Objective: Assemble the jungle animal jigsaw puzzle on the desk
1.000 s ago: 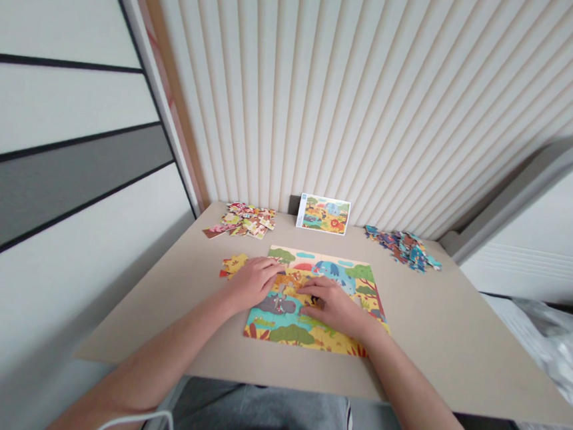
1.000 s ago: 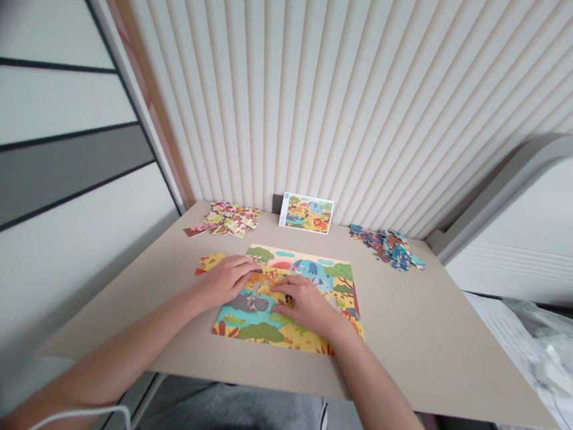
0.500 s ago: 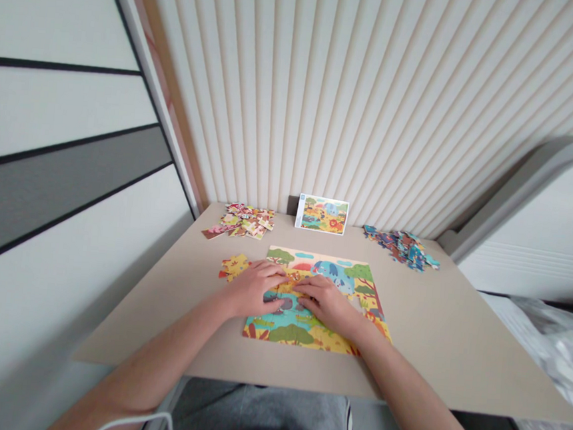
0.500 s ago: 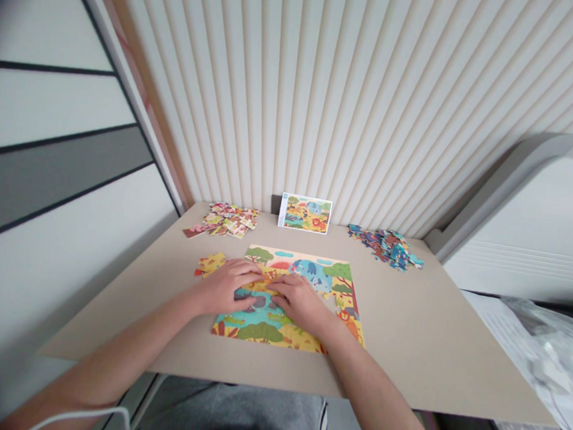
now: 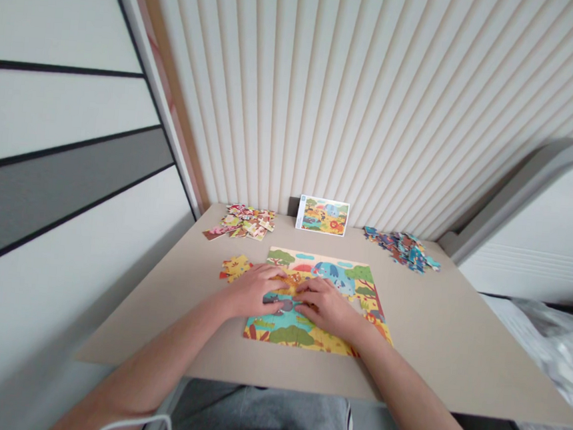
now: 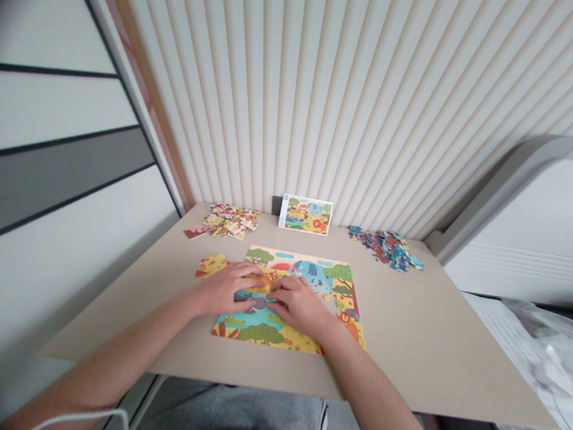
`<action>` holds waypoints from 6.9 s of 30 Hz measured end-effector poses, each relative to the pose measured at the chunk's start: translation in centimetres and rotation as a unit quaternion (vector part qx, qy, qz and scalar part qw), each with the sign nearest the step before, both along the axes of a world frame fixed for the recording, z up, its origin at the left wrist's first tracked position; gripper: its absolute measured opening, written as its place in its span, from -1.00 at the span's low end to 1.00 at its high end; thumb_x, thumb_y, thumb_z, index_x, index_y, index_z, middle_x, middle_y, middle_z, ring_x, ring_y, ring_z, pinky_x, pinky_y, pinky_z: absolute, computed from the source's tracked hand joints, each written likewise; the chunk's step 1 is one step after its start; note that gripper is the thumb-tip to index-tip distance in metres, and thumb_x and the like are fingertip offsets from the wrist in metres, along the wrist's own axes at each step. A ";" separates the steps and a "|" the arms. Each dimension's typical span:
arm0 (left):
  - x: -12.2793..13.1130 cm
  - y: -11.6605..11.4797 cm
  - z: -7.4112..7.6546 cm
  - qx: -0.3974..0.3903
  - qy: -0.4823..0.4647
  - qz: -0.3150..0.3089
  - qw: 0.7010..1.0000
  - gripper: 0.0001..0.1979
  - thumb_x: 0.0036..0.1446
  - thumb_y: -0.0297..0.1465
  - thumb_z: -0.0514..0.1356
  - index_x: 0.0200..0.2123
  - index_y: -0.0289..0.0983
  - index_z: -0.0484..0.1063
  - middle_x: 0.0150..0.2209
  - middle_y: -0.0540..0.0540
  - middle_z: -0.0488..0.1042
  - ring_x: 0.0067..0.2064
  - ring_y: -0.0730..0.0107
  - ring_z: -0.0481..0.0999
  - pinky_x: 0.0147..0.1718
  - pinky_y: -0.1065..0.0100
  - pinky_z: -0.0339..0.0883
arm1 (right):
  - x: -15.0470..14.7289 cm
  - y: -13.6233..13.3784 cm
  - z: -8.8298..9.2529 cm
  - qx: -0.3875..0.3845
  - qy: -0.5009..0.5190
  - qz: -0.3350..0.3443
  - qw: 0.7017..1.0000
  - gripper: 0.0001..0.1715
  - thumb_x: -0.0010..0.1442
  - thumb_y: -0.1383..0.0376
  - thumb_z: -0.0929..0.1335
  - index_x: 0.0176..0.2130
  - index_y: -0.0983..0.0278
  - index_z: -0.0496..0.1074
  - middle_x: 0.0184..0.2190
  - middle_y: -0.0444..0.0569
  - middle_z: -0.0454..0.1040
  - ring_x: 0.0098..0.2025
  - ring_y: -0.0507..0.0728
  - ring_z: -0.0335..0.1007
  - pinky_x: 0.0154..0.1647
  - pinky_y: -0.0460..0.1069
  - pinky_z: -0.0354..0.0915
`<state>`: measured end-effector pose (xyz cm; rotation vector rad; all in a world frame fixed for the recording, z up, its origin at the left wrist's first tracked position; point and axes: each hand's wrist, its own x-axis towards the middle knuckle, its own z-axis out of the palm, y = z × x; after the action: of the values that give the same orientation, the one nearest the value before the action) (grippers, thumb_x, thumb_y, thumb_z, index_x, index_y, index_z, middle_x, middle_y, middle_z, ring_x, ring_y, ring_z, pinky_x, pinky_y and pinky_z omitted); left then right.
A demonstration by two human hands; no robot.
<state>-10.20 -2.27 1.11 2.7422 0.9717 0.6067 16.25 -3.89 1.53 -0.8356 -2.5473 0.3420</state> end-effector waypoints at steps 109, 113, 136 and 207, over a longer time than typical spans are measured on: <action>4.2 -3.6 0.9 -0.004 0.072 -0.157 0.985 -0.43 0.33 -0.20 0.14 0.36 -0.14 0.20 0.37 -0.12 0.24 0.38 0.11 0.19 0.39 0.03 -0.08 | 7.3 -1.1 -0.6 -0.173 0.065 -0.199 0.962 -0.67 0.32 0.14 0.34 -0.05 0.27 0.53 -0.50 -0.16 0.42 -0.48 0.03 0.28 -0.43 -0.08 0.17; 4.2 -3.5 1.1 -0.015 0.083 -0.156 0.984 -0.44 0.34 -0.19 0.12 0.36 -0.15 0.20 0.38 -0.12 0.24 0.38 0.13 0.19 0.40 0.07 -0.11 | 7.0 -1.3 -0.2 -0.142 0.026 -0.190 0.971 -0.74 0.35 0.17 0.33 -0.15 0.22 0.58 -0.54 -0.15 0.42 -0.51 0.04 0.27 -0.42 -0.06 0.16; -7.1 2.2 0.1 0.036 0.180 0.310 0.933 -0.59 0.36 -0.33 0.00 0.17 -0.32 0.42 0.08 -0.31 0.50 0.08 -0.04 0.48 0.04 0.04 0.31 | 10.3 -0.5 -0.5 -0.033 0.122 -0.380 0.916 -0.58 0.36 0.05 0.26 -0.19 0.24 0.58 -0.46 -0.05 0.54 -0.46 0.11 0.37 -0.38 -0.03 0.22; 4.4 -2.5 -0.3 -0.038 -0.167 0.004 0.985 -0.71 0.37 -0.40 0.09 0.11 -0.16 0.42 0.02 -0.19 0.53 0.08 0.17 0.51 0.10 0.11 0.42 | 9.3 -2.0 1.5 -0.161 0.142 -0.216 0.953 -0.50 0.40 -0.01 0.23 -0.40 0.25 0.43 -0.45 -0.09 0.46 -0.37 0.09 0.32 -0.31 -0.03 0.26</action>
<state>-5.84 -4.82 0.84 2.4610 0.9038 0.9692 25.51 -5.86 3.05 -1.3269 -2.0028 0.6884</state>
